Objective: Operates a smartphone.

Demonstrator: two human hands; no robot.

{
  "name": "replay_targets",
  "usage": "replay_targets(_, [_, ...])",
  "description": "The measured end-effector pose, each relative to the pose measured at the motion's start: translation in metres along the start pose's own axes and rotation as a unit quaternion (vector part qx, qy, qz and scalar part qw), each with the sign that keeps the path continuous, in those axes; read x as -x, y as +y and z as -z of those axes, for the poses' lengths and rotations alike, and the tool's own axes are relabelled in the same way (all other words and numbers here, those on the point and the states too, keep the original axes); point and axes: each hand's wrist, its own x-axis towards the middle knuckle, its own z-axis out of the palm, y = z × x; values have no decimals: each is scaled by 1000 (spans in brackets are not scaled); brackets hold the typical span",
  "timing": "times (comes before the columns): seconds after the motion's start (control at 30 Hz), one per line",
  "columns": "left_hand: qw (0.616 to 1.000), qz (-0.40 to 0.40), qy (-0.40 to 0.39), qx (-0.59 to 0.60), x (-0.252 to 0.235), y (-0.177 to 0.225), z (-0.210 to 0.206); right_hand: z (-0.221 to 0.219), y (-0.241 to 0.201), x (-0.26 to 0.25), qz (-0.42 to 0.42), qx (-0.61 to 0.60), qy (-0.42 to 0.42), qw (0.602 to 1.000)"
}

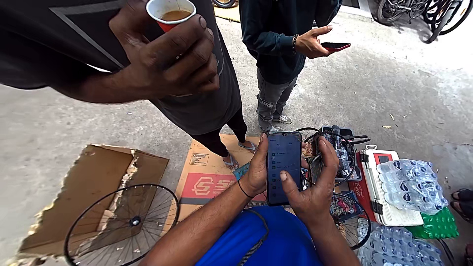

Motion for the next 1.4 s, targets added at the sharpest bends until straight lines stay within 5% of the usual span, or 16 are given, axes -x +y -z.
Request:
replay_targets(0.1, [999, 17, 16, -24, 1, 6, 6, 6, -3, 12, -169, -140, -21, 975])
replay_targets(0.23, [999, 26, 21, -40, 3, 17, 9, 7, -9, 25, -371, -381, -109, 840])
replay_targets(0.53, [992, 88, 1, -95, 5, 45, 26, -18, -16, 32, -417, -691, -144, 573])
replay_targets(0.73, [974, 71, 60, -206, -6, 54, 25, -28, -12, 23, -433, -705, -134, 546])
replay_targets(1.03, [957, 71, 73, -270, -81, 35, 14, -8, 56, -28, -406, -743, -218, 485])
replay_targets(1.2, [918, 23, 30, -395, -146, 18, 21, 13, 97, -63, -361, -749, -190, 522])
replay_targets(1.27, [897, -8, 74, -435, -164, 13, 29, 22, 119, -85, -315, -701, -157, 621])
replay_targets(1.33, [871, 11, 117, -478, -163, 12, 43, 25, 145, -114, -239, -605, -114, 751])
replay_targets(1.4, [833, 52, 151, -530, -142, 0, 66, 24, 173, -151, -183, -513, -61, 837])
